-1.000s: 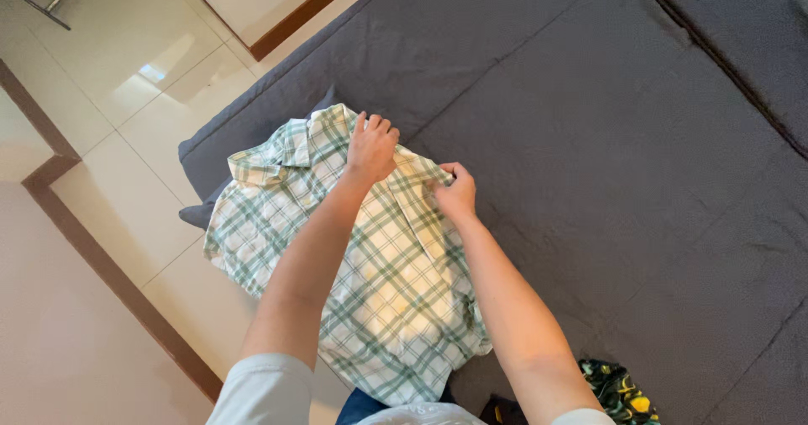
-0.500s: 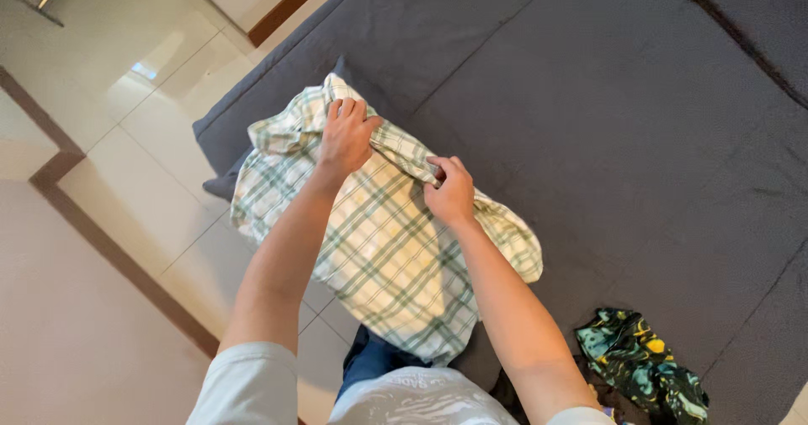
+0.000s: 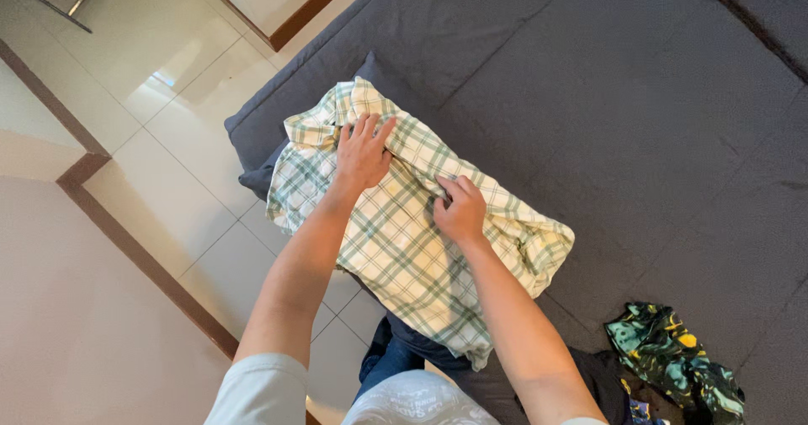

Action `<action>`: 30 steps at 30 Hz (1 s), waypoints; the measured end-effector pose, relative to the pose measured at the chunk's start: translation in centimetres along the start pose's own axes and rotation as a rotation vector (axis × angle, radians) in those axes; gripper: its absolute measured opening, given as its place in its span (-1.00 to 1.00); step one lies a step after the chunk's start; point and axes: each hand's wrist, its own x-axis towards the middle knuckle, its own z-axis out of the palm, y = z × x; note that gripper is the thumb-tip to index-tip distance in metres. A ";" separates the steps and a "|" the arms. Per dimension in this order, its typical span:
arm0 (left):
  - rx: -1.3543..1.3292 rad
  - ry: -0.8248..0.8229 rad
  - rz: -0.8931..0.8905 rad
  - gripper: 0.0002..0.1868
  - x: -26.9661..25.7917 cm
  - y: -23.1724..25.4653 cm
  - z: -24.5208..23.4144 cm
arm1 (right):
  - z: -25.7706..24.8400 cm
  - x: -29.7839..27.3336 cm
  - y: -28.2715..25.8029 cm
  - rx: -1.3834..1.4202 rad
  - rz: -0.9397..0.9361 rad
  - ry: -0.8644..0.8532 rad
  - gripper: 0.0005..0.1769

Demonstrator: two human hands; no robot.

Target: The person folds a dark sweater and a plaid shirt on a bed, then places the folded sweater into a wardrobe.

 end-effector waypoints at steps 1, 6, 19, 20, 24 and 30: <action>0.000 0.005 0.000 -0.30 0.1 -0.2 -0.2 | -0.1 0.2 -0.1 -0.001 -0.005 0.002 -0.56; 0.046 0.082 0.074 -0.43 -1.2 -0.3 -0.6 | 0.1 -0.3 -0.2 -0.005 -0.027 -0.064 -0.59; -0.090 -0.150 0.450 -0.23 -2.4 8.0 0.8 | -3.6 -0.2 -0.1 -0.125 0.054 -0.069 -0.11; -0.121 -0.175 0.427 -0.26 -2.6 8.4 0.9 | -4.1 -0.5 0.4 -0.151 0.085 -0.083 -0.09; -0.268 -0.209 0.372 -0.38 -2.9 9.7 1.1 | -5.2 -1.5 3.5 -0.276 0.163 -0.135 -0.04; -0.258 0.003 0.305 -0.77 -4.3 11.2 3.9 | -7.0 -4.6 8.7 -0.333 0.349 -0.068 -0.29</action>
